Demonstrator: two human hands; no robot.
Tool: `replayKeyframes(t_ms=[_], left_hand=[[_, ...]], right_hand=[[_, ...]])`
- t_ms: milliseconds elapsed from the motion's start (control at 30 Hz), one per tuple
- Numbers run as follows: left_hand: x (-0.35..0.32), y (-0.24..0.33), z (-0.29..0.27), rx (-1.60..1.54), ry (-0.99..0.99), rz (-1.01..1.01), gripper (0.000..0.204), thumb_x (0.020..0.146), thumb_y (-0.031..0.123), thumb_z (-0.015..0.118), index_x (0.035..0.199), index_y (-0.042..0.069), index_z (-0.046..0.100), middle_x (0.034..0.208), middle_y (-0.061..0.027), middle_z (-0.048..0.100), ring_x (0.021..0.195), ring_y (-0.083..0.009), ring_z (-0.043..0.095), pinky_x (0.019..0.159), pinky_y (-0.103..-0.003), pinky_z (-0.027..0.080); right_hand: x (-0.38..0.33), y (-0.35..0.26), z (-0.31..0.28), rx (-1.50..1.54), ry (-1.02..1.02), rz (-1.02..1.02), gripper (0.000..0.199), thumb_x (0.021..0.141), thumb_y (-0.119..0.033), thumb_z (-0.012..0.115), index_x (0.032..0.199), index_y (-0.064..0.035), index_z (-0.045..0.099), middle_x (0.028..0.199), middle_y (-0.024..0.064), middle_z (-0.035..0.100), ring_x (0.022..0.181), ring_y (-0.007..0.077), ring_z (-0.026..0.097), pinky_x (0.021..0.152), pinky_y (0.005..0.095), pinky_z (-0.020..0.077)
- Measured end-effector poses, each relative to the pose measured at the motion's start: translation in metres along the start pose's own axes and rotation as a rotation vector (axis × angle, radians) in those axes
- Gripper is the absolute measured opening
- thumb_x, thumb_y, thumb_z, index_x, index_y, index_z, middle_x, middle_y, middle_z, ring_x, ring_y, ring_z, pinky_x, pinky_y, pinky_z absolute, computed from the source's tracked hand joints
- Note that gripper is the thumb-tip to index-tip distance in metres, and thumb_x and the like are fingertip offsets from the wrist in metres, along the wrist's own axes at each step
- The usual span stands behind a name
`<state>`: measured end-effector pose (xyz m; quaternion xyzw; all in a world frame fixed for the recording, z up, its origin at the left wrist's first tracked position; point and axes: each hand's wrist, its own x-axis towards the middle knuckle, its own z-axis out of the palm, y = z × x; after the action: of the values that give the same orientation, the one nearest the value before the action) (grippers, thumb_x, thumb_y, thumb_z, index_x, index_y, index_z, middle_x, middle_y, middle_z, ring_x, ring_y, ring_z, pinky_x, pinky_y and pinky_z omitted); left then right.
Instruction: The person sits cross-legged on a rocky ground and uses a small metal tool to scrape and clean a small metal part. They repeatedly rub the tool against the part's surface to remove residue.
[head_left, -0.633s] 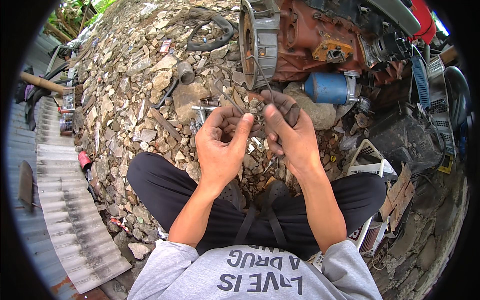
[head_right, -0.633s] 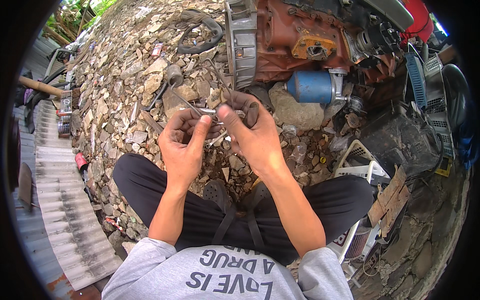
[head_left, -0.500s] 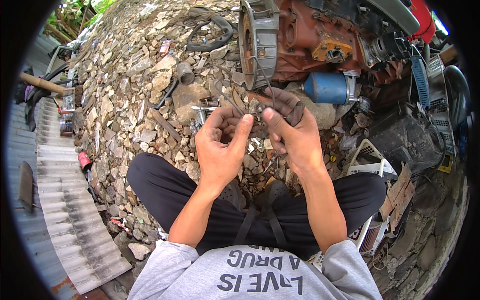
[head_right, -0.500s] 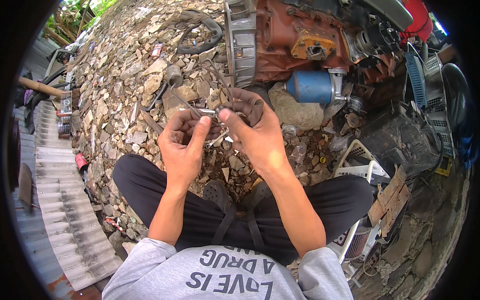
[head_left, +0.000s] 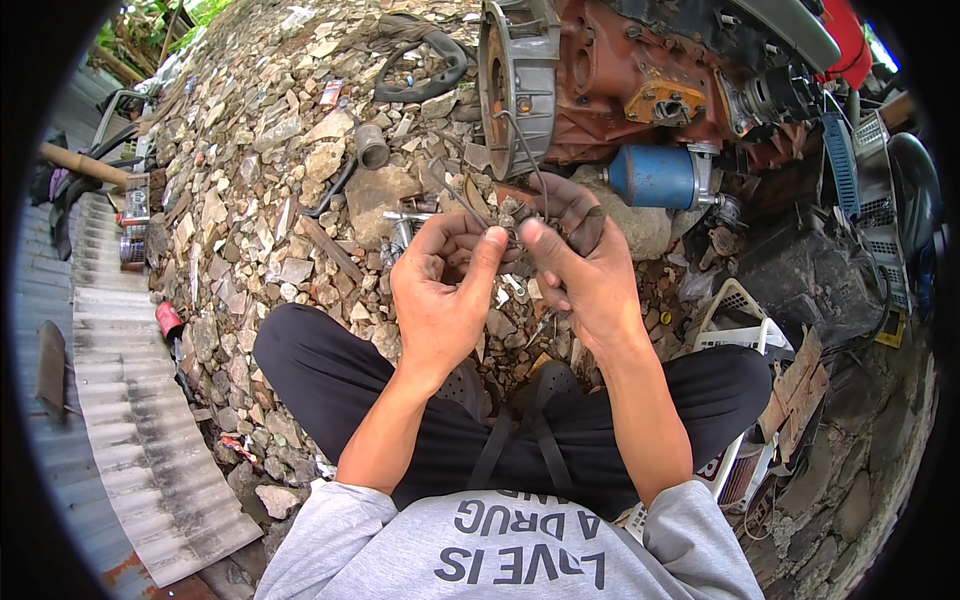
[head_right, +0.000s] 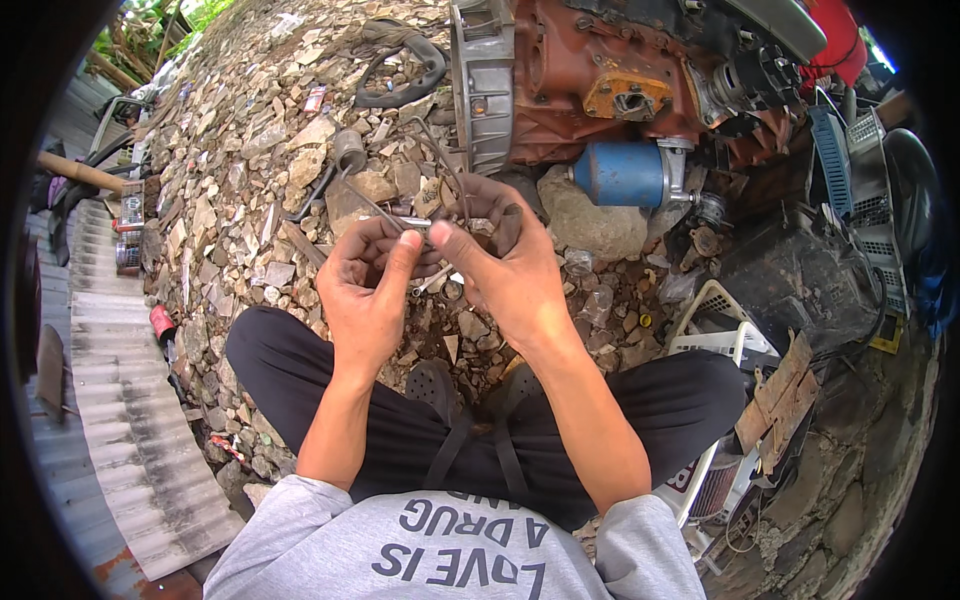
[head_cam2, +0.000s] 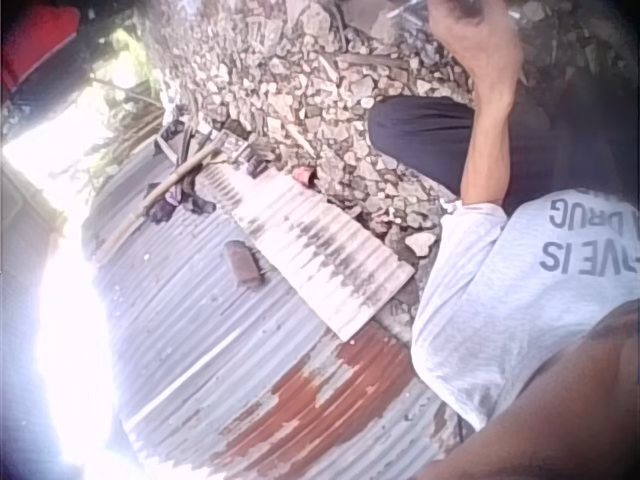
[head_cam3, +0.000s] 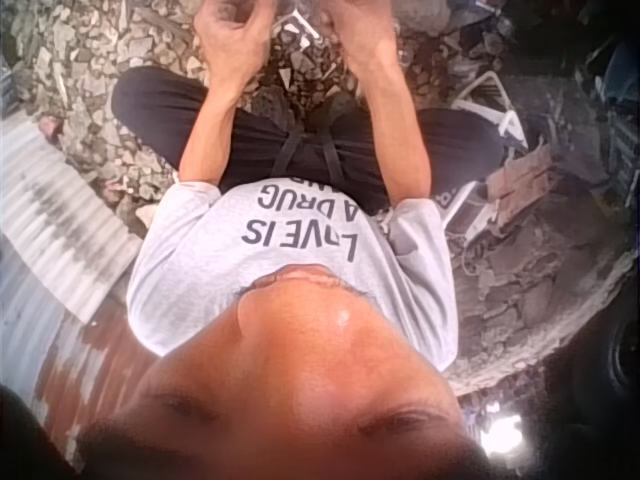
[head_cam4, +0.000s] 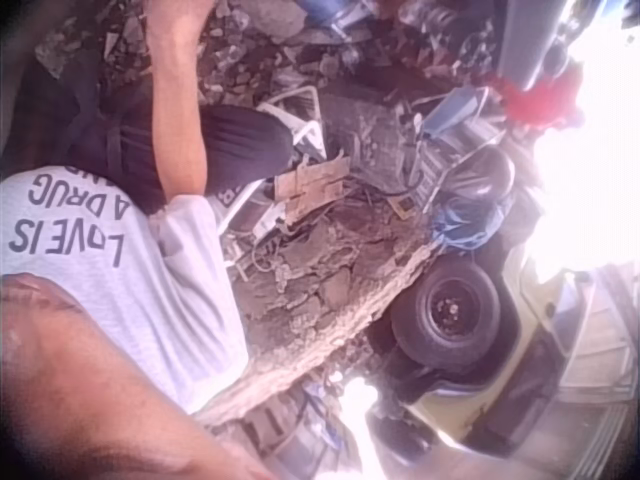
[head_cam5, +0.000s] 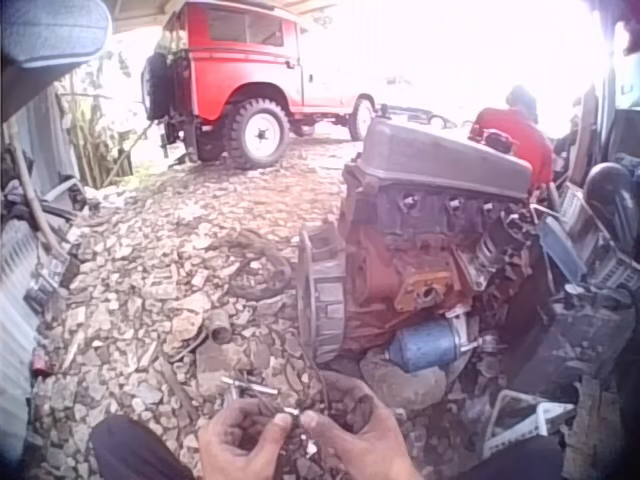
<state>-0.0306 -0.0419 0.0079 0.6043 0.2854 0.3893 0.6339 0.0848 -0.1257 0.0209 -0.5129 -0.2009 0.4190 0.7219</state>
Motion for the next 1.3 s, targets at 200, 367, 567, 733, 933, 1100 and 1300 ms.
replayKeyframes(t_ms=[200,367,567,733,933,1100,1300], left_hand=[[-0.001,-0.002,0.0,0.038,0.014,0.044,0.015,0.092,0.01,0.068,0.094,-0.003,0.061,0.076,-0.0038,0.066,0.067,-0.0042,0.059,0.058,-0.018,0.046],[-0.001,-0.001,-0.002,0.031,0.007,0.019,0.016,0.092,0.01,0.068,0.094,-0.004,0.061,0.076,-0.0032,0.065,0.067,-0.0039,0.059,0.057,-0.018,0.045],[-0.001,0.0,-0.002,0.015,-0.003,0.015,0.016,0.092,0.01,0.068,0.094,-0.004,0.061,0.077,-0.0035,0.065,0.069,-0.0049,0.061,0.059,-0.018,0.046],[-0.001,0.002,0.001,-0.014,0.01,0.012,0.015,0.093,0.009,0.067,0.094,-0.004,0.061,0.08,-0.0048,0.066,0.069,-0.006,0.062,0.061,-0.019,0.048],[-0.001,0.002,0.0,-0.015,-0.003,0.007,0.015,0.093,0.009,0.067,0.095,-0.004,0.061,0.08,-0.005,0.066,0.072,-0.0071,0.064,0.062,-0.02,0.049],[-0.001,0.004,0.0,-0.003,0.001,0.015,0.015,0.093,0.009,0.066,0.095,-0.004,0.06,0.079,-0.0048,0.066,0.072,-0.0077,0.065,0.062,-0.02,0.049],[-0.001,0.005,0.0,-0.043,-0.009,-0.014,0.016,0.093,0.01,0.067,0.095,-0.004,0.06,0.079,-0.0049,0.066,0.074,-0.009,0.067,0.062,-0.02,0.05]], right_hand=[[0.001,-0.006,-0.001,0.045,0.013,0.144,0.051,0.091,-0.011,0.068,0.134,0.0031,0.044,0.094,0.0036,0.058,0.055,0.0029,0.043,0.04,0.0184,0.0311],[0.001,-0.001,-0.002,0.047,-0.022,0.033,0.055,0.09,-0.017,0.072,0.132,0.0049,0.044,0.097,0.0056,0.061,0.054,0.0026,0.045,0.04,0.0186,0.0303],[-0.001,-0.004,0.001,0.036,-0.006,0.074,0.056,0.09,-0.017,0.072,0.134,0.0045,0.043,0.095,0.0045,0.061,0.056,0.0029,0.046,0.04,0.0184,0.0303],[0.001,-0.003,-0.004,0.102,-0.009,0.102,0.056,0.09,-0.017,0.071,0.134,0.0042,0.043,0.094,0.0043,0.06,0.056,0.0031,0.047,0.041,0.0182,0.0312],[-0.002,-0.005,0.005,-0.022,0.021,0.011,0.051,0.093,-0.014,0.067,0.135,0.0029,0.044,0.089,0.0041,0.058,0.054,0.0033,0.044,0.041,0.0184,0.0311],[-0.001,-0.008,0.002,0.07,0.012,0.159,0.046,0.096,-0.016,0.063,0.135,0.0008,0.046,0.074,0.0017,0.056,0.049,0.0039,0.039,0.039,0.0189,0.0278],[0.0,-0.004,-0.001,0.067,0.011,0.057,0.044,0.096,-0.016,0.062,0.134,0.0015,0.048,0.087,0.0038,0.06,0.05,0.0036,0.039,0.039,0.0188,0.0279]])
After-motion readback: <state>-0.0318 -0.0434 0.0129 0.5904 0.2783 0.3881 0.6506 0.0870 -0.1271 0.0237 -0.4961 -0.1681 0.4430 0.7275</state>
